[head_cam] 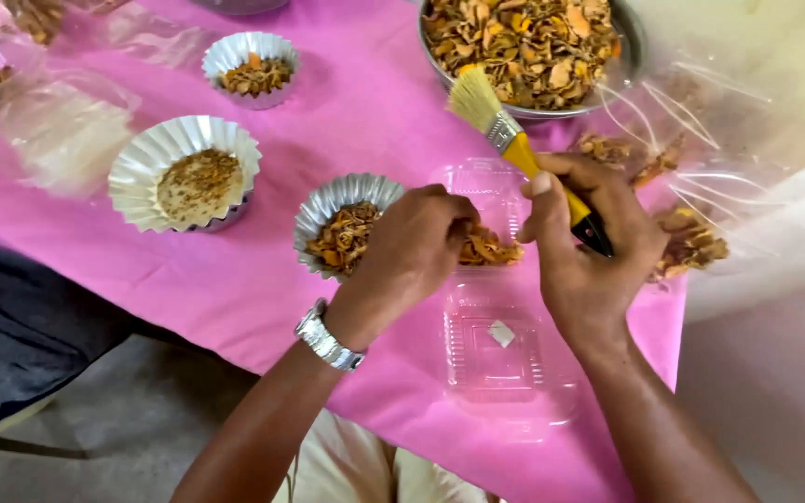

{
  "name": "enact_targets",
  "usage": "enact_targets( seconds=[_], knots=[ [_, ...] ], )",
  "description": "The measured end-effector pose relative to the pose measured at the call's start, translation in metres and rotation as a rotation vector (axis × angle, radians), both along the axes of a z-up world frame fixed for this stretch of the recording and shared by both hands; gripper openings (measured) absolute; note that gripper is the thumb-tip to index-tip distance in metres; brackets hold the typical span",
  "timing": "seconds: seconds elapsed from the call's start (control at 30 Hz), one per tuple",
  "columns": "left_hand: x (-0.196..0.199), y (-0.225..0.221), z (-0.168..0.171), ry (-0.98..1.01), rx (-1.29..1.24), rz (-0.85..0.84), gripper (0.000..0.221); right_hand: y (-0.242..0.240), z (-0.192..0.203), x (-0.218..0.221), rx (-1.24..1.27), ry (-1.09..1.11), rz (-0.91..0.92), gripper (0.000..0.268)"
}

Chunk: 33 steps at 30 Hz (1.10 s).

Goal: Using a small brush to sort and clean dried tea leaves in small foil containers on a production table.

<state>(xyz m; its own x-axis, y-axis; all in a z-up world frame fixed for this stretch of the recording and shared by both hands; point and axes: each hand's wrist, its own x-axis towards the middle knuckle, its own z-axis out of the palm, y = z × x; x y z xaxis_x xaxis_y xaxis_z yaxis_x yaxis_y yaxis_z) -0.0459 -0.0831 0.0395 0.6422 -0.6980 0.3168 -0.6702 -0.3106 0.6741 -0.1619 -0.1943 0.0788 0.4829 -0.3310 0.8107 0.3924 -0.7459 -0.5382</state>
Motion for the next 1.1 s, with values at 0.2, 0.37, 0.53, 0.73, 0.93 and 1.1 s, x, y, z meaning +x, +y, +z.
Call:
enact_targets(
  seconds=[0.2,0.37,0.53,0.73,0.93,1.1],
  knots=[
    [0.013,0.015,0.012,-0.142,0.133,-0.032,0.032,0.002,0.003,-0.003,0.007,0.018,0.009,0.016],
    [0.039,0.075,0.016,-0.318,0.206,0.113,0.032,0.001,0.007,-0.006,-0.031,0.005,0.034,0.014],
    [0.049,0.083,-0.018,-0.268,0.493,0.089,0.006,0.0,-0.002,-0.003,-0.155,0.039,0.027,0.019],
    [0.049,0.074,-0.009,-0.166,0.482,0.147,0.016,-0.006,-0.008,0.003,-0.175,0.094,0.134,0.017],
    [0.04,0.087,0.024,0.128,0.407,0.231,0.02,0.005,-0.02,0.009,-0.196,0.168,0.45,0.018],
    [0.032,0.091,0.026,0.24,0.382,0.345,0.02,0.001,-0.022,0.008,-0.196,0.16,0.318,0.016]
  ],
)
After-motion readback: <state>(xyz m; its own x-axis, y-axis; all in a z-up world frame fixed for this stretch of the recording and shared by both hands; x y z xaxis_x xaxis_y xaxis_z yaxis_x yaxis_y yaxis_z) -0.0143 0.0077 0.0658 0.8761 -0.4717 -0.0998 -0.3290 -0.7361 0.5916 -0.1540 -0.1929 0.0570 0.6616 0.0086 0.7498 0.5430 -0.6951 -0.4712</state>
